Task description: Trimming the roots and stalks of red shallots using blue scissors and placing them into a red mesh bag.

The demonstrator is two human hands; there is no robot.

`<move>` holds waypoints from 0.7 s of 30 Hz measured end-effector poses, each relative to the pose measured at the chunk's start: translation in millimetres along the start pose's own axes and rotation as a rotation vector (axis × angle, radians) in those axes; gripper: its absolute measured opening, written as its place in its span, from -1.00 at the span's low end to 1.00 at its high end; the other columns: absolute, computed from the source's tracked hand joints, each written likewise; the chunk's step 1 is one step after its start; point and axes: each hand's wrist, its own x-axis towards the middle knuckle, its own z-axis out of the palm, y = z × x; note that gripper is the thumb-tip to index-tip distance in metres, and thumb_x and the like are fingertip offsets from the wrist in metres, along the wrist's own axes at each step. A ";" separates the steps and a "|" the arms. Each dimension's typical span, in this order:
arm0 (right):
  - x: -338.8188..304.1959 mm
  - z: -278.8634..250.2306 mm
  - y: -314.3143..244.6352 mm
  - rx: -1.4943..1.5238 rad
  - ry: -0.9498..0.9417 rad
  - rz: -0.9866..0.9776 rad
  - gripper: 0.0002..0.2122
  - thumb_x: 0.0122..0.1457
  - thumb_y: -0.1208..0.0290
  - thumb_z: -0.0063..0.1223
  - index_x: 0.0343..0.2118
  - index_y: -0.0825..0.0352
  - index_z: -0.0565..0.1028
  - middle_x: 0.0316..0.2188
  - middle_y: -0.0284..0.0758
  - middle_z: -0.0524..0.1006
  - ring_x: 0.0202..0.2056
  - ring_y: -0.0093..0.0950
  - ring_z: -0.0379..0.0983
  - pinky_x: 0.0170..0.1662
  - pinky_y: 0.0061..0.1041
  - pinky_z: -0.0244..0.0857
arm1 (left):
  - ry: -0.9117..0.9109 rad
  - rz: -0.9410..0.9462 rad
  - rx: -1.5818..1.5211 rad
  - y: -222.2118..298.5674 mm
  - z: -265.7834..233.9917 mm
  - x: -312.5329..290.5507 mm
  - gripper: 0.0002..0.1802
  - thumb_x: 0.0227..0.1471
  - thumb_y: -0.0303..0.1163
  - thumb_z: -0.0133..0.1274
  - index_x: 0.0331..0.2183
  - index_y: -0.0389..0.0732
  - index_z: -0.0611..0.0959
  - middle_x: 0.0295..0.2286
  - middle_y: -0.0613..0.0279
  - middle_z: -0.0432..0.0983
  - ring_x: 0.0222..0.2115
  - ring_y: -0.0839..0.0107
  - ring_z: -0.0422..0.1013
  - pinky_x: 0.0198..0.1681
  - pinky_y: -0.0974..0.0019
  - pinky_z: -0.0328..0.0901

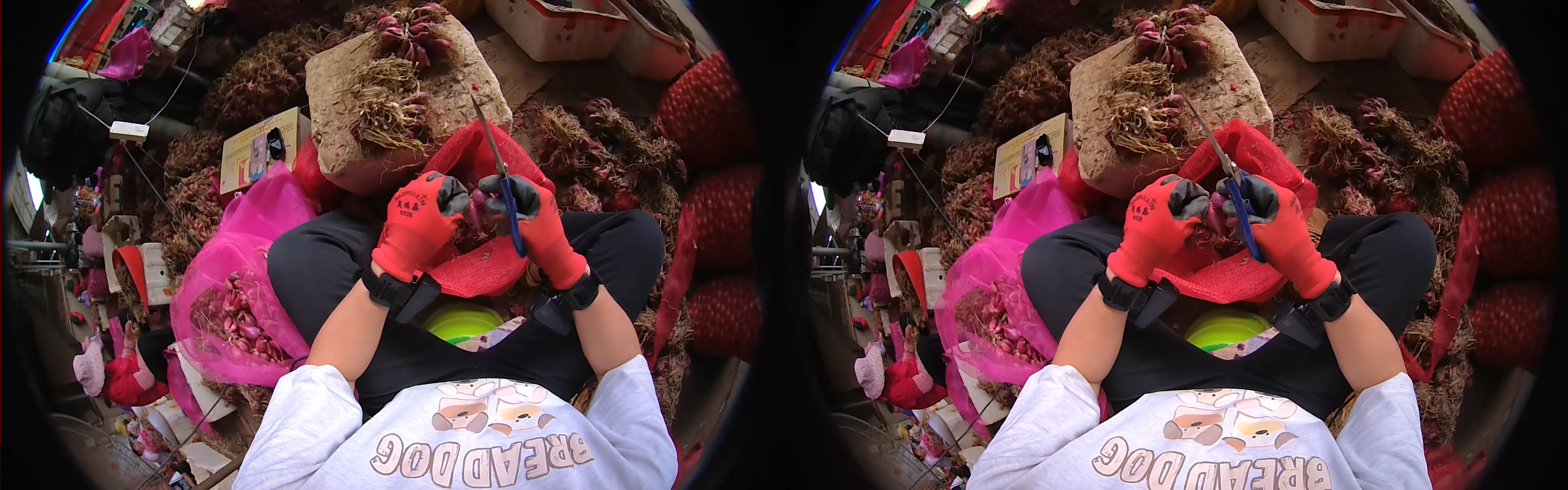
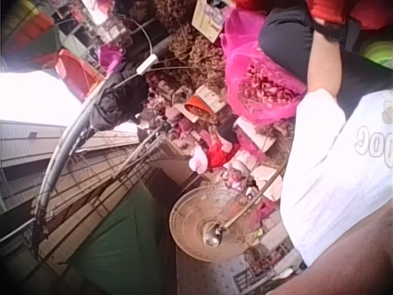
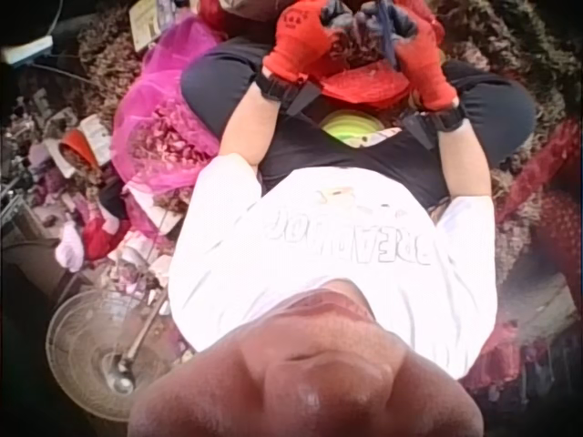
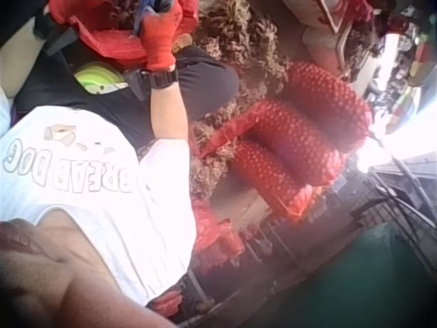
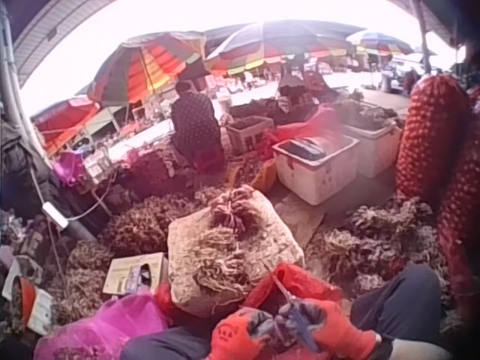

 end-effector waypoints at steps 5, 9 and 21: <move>1.2 -2.2 14.5 0.152 0.149 0.177 -0.73 0.05 0.62 0.05 -0.14 0.46 0.44 -0.31 -0.37 0.54 -0.26 -0.65 0.43 -0.17 -0.63 0.31 | 0.194 0.028 -0.079 10.3 7.9 -1.1 -0.77 -0.27 -0.40 0.22 -0.44 -0.18 0.58 -0.46 0.16 0.46 -0.42 0.13 0.41 -0.36 0.22 0.32; 0.1 5.0 25.4 0.156 0.146 0.053 -0.72 0.04 0.62 0.05 -0.14 0.44 0.44 -0.30 -0.37 0.54 -0.26 -0.66 0.42 -0.16 -0.63 0.30 | 0.105 0.079 0.185 21.6 16.8 -5.5 -0.73 -0.34 -0.37 0.24 -0.47 -0.15 0.54 -0.47 0.19 0.41 -0.38 0.13 0.39 -0.36 0.16 0.30; 2.5 -4.3 18.9 0.213 0.139 0.188 -0.71 0.04 0.58 0.09 -0.13 0.42 0.44 -0.35 -0.38 0.55 -0.40 -0.69 0.45 -0.40 -0.72 0.32 | 0.069 -0.295 -0.025 -38.4 27.1 -1.5 -0.85 -0.15 -0.36 0.15 -0.54 -0.22 0.55 -0.59 0.15 0.44 -0.53 0.24 0.39 -0.41 0.25 0.29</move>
